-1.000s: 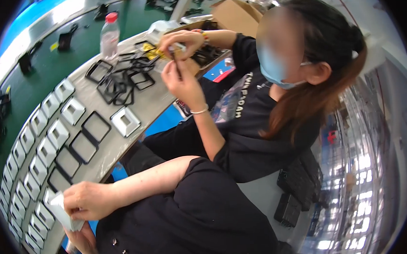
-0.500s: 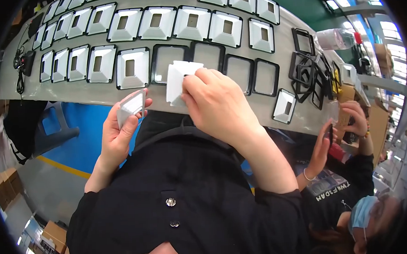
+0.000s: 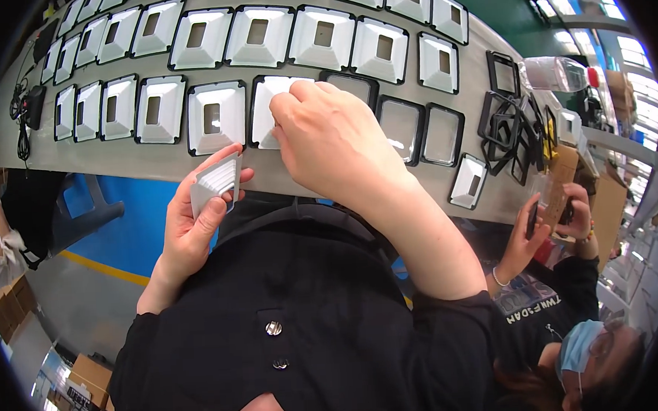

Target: Assembling plastic and metal components for light fixtures at a factory workbench.

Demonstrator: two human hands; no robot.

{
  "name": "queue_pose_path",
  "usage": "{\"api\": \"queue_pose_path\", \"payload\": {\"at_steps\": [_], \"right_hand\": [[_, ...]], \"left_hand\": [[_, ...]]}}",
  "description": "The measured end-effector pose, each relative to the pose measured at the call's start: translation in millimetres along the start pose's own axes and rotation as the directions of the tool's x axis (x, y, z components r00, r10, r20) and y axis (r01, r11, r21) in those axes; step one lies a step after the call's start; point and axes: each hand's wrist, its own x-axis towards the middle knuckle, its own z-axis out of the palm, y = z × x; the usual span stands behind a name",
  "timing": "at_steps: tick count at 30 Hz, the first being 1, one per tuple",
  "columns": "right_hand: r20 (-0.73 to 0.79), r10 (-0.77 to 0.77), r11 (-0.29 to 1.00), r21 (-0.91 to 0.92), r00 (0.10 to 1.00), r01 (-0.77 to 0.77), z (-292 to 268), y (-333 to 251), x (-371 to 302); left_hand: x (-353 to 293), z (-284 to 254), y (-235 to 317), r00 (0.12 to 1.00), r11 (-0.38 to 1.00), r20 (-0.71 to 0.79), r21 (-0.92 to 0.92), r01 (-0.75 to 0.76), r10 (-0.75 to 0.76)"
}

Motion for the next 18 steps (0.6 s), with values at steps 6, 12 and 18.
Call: {"api": "queue_pose_path", "payload": {"at_steps": [6,12,18], "right_hand": [[0.036,0.019,1.0,0.003,0.999,-0.019,0.8,0.1,3.0],[0.086,0.019,1.0,-0.022,0.996,-0.017,0.4,-2.7,6.1],[0.066,0.042,0.999,0.005,0.997,-0.042,8.7,1.8,3.8]], "left_hand": [[1.0,-1.4,-1.7,1.0,1.0,0.007,-0.021,0.008,-0.008],[0.1,-1.2,0.4,1.0,0.999,0.0,-0.023,0.03,-0.03],[-0.3,0.5,4.4,0.999,0.999,-0.004,-0.012,0.037,-0.037]]}}
